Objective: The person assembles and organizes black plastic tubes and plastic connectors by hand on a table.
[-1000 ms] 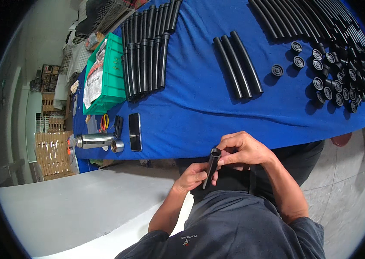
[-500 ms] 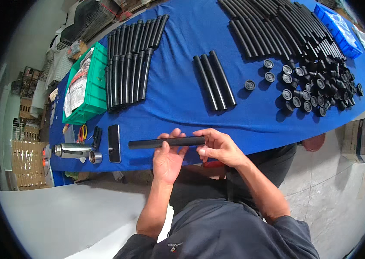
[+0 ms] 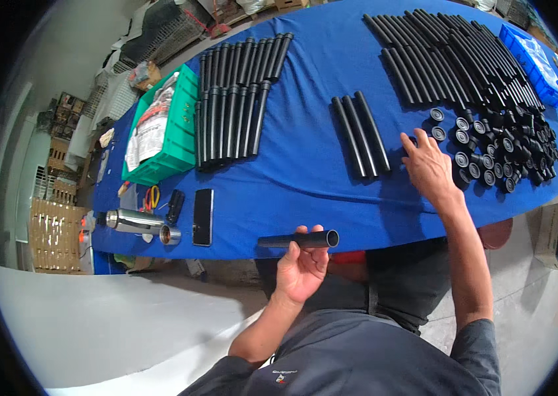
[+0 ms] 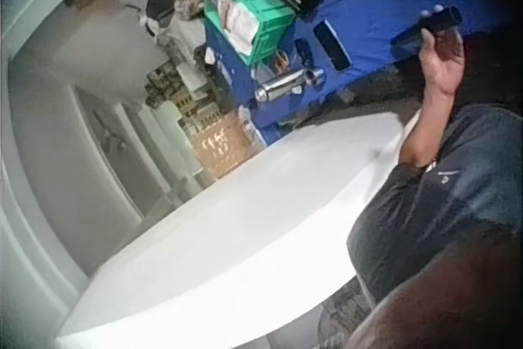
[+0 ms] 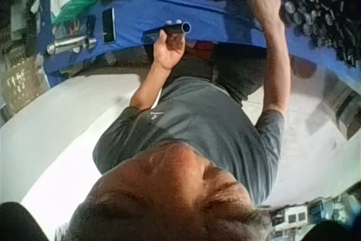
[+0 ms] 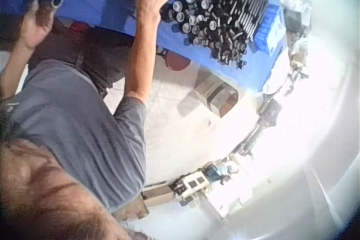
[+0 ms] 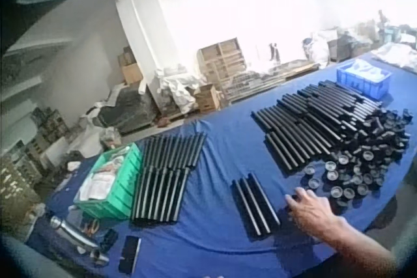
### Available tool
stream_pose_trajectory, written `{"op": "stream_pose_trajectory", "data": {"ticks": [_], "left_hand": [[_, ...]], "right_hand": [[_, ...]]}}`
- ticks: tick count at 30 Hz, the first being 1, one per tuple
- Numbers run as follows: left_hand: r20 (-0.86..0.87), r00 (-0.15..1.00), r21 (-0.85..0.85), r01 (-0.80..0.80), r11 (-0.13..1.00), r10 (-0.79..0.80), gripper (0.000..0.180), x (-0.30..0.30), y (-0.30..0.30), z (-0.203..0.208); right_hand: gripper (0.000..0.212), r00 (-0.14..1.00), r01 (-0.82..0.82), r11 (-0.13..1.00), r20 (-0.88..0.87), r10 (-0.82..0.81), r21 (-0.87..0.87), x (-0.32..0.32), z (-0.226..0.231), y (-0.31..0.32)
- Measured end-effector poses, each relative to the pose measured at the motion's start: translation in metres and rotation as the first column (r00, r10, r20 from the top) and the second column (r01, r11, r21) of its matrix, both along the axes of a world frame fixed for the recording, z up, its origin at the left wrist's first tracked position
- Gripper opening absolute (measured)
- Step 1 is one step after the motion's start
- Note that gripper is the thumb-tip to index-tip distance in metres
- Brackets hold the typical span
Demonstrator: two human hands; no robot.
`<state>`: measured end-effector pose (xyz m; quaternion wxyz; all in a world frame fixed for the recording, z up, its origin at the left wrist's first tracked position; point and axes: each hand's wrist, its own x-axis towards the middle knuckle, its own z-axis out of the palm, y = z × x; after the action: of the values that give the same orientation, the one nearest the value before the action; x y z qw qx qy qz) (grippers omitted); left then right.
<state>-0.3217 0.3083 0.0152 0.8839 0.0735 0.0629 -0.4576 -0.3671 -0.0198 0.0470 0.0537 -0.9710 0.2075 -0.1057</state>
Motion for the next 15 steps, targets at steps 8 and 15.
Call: {"op": "stream_pose_trajectory", "data": {"ticks": [8,15], "left_hand": [[-0.047,0.998,-0.098,-0.05,0.994,0.045,0.036,0.005,0.013,0.0],[0.288,0.956,0.158,-0.11,0.981,0.061,0.027,0.031,-0.021,-0.003]], "right_hand": [[0.032,0.936,-0.01,0.97,0.343,-0.077,0.245,0.001,-0.012,-0.003],[0.03,0.897,-0.401,-0.276,0.314,-0.31,0.874,-0.025,-0.023,0.098]]}}
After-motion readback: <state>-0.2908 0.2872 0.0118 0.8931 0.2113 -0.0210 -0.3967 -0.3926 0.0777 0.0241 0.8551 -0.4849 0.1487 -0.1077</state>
